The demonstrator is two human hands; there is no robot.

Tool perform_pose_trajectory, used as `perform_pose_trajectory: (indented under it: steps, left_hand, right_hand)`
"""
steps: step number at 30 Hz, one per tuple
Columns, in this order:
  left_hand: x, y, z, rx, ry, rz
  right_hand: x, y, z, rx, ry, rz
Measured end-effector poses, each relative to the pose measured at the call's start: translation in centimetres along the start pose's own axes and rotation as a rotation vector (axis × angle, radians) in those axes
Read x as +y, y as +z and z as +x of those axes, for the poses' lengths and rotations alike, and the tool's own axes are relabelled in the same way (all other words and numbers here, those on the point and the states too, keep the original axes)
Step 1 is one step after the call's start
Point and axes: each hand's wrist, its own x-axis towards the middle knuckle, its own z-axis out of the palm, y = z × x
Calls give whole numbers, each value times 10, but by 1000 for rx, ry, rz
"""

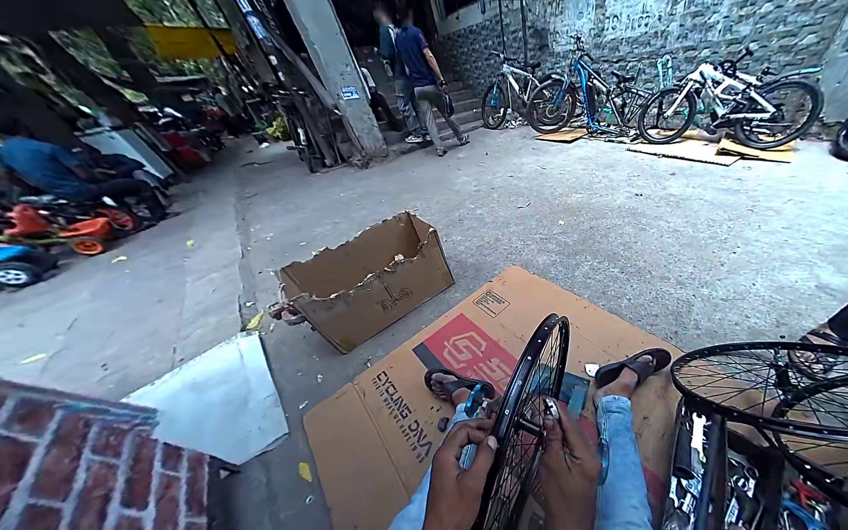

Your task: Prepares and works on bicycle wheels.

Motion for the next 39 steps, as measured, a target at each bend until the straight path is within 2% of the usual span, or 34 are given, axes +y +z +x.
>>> perform_pose_trajectory:
  steps: [3,6,11,17,22,25,30,33,35,39]
  left_hand:
    - [9,0,14,-17,-149,143]
    - [18,12,29,-83,-231,122]
    - [25,18,37,-61,-308,54]
    - [21,16,27,-15,-221,5]
    - [12,11,20,7,-116,17]
    - [14,15,19,15,-131,-41]
    - [20,24,20,67,-189,-92]
    - [15,20,26,109,-144,-52]
    - [15,15,26,93,-132,-67]
    - [13,10,19,29,-78,-148]
  right_hand:
    - [13,0,8,-153,-99,-124]
    - [26,4,5,-324,-190,-142]
    - [24,6,0,-484,-35,1]
    - [4,18,25,-558,88,301]
    - [-6,16,33,-702,272,487]
    - [-5,10,28,-651,192,368]
    - [-10,28,14,-282,-56,-19]
    - [-20,47,8,-170,-35,-115]
    - [-18,44,9,-259,72,55]
    - [0,5,38,-768,233,493]
